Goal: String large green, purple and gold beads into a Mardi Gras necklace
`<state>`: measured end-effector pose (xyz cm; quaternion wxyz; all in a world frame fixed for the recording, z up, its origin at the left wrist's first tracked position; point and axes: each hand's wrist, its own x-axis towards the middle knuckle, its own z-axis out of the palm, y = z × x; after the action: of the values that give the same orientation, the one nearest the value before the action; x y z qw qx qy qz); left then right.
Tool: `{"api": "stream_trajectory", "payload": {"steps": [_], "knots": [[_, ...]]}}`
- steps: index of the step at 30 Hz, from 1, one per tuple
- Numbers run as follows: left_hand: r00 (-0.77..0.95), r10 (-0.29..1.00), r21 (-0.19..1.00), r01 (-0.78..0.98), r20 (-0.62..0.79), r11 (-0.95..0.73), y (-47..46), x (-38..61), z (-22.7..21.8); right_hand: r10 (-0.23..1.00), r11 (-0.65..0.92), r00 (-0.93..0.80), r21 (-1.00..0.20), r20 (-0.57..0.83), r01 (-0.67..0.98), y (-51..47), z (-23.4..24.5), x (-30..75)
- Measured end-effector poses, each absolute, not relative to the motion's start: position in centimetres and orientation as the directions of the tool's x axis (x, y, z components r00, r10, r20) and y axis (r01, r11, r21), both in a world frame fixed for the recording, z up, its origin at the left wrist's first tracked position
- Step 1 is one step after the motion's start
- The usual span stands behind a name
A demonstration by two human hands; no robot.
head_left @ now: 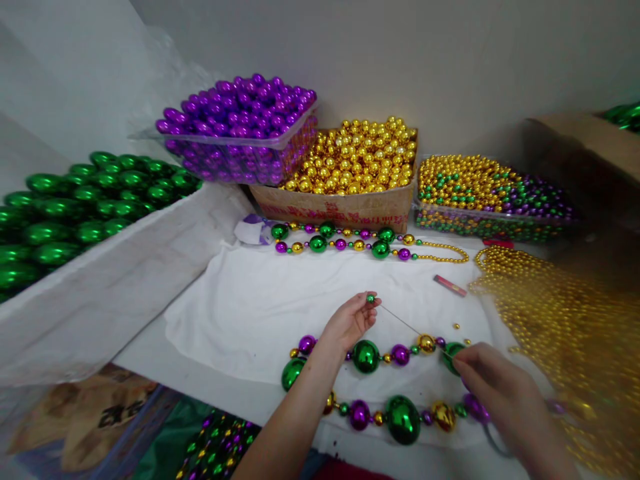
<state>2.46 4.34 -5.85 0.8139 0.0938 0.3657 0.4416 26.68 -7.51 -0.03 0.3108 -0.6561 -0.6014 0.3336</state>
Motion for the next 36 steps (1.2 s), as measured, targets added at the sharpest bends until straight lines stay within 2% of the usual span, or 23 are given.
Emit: {"api": "stream_trajectory", "payload": {"steps": [3, 6, 11, 17, 20, 24, 30, 36], "knots": [[0.332, 0.804, 0.503, -0.646, -0.493, 0.574, 4.3, 2.5, -5.7, 0.992, -0.105, 0.113, -0.834, -0.051, 0.542, -7.6, 0.4, 26.1], [0.305, 0.832, 0.530, -0.657, -0.464, 0.537, 3.9, 2.8, -5.2, 0.984, -0.159, 0.151, -0.864, -0.097, 0.477, -7.4, -0.1, 25.6], [0.157, 0.910, 0.660, -0.642, -0.384, 0.390, 2.3, 5.0, -3.8, 0.956, -0.261, 0.181, -0.952, -0.232, 0.161, -5.7, -2.2, 23.1], [0.154, 0.957, 0.846, -0.447, -0.248, 0.291, 1.2, 6.7, -1.0, 0.981, -0.160, 0.125, -0.985, -0.151, 0.065, -2.3, -0.8, 20.4], [0.096, 0.991, 0.937, -0.330, -0.088, 0.115, 2.2, 6.0, 1.0, 0.995, -0.097, 0.010, -0.994, -0.096, 0.048, -1.0, 1.2, 21.1], [0.125, 0.988, 0.977, -0.203, 0.085, -0.059, 3.6, 5.3, 2.5, 0.997, -0.015, -0.074, -0.993, -0.024, 0.116, 0.1, 2.5, 22.1], [0.174, 0.974, 0.980, -0.164, 0.141, -0.113, 4.4, 6.1, 2.9, 0.997, 0.071, -0.056, -0.972, 0.060, 0.224, 1.2, 2.3, 21.4], [0.170, 0.978, 0.975, -0.203, 0.122, -0.086, 4.5, 6.2, 3.5, 0.999, 0.044, -0.007, -0.985, 0.044, 0.168, 1.8, 2.1, 21.2]]}}
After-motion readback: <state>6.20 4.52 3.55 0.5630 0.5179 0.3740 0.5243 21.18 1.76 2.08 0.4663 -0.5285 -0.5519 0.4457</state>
